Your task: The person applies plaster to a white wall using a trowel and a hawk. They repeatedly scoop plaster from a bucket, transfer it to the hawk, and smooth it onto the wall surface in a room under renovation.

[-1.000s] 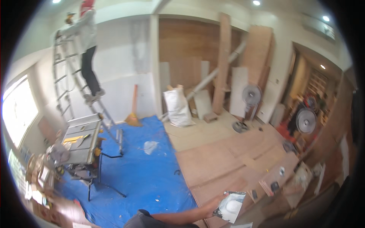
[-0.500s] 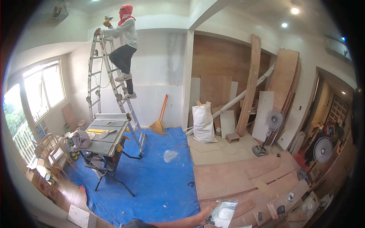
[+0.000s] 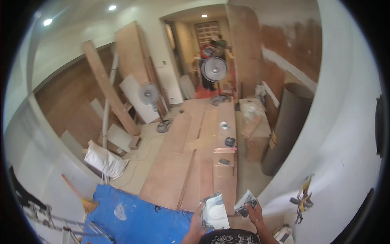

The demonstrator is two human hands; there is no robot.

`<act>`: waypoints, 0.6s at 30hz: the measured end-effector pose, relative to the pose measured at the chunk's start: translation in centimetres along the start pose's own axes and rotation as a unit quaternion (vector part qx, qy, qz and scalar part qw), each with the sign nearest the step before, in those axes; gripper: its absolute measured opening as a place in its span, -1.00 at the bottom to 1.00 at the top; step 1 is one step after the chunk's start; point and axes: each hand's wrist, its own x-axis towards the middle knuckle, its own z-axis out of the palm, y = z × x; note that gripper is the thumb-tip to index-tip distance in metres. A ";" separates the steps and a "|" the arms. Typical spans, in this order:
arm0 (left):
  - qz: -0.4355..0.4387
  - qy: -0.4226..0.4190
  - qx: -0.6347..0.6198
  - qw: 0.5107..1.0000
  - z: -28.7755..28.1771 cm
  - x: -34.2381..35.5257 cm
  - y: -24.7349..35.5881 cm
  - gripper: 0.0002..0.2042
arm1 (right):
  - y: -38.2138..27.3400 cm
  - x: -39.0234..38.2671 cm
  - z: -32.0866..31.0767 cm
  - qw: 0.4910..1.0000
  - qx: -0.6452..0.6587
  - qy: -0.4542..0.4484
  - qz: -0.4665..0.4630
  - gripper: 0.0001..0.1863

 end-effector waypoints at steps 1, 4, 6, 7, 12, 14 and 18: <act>-0.025 -0.012 0.013 1.000 -0.6 -0.6 1.0 -0.50 | -1.2 -1.7 0.7 1.000 -0.007 0.007 0.029 -0.63; -0.091 -0.059 0.061 0.992 -0.1 -0.1 2.9 -0.51 | 0.6 -4.3 1.5 0.993 0.012 0.110 0.042 -0.74; -0.141 -0.083 0.090 0.982 0.4 0.6 3.2 -0.52 | 0.0 -6.4 1.7 0.986 0.024 0.156 0.059 -0.73; -0.163 -0.086 0.093 0.978 0.8 0.8 1.6 -0.52 | 0.7 -7.1 0.4 0.983 0.030 0.165 0.068 -0.72; -0.269 -0.123 0.149 0.943 1.1 3.5 -1.4 -0.50 | 8.5 -10.7 -1.0 0.954 -0.016 0.286 0.089 -0.72; -0.299 -0.138 0.152 0.932 1.1 4.1 -1.9 -0.49 | 8.1 -11.9 -0.8 0.947 -0.007 0.305 0.095 -0.73; -0.344 -0.151 0.165 0.912 1.9 4.5 -2.2 -0.47 | 4.4 -13.8 0.3 0.927 0.072 0.328 0.168 -0.75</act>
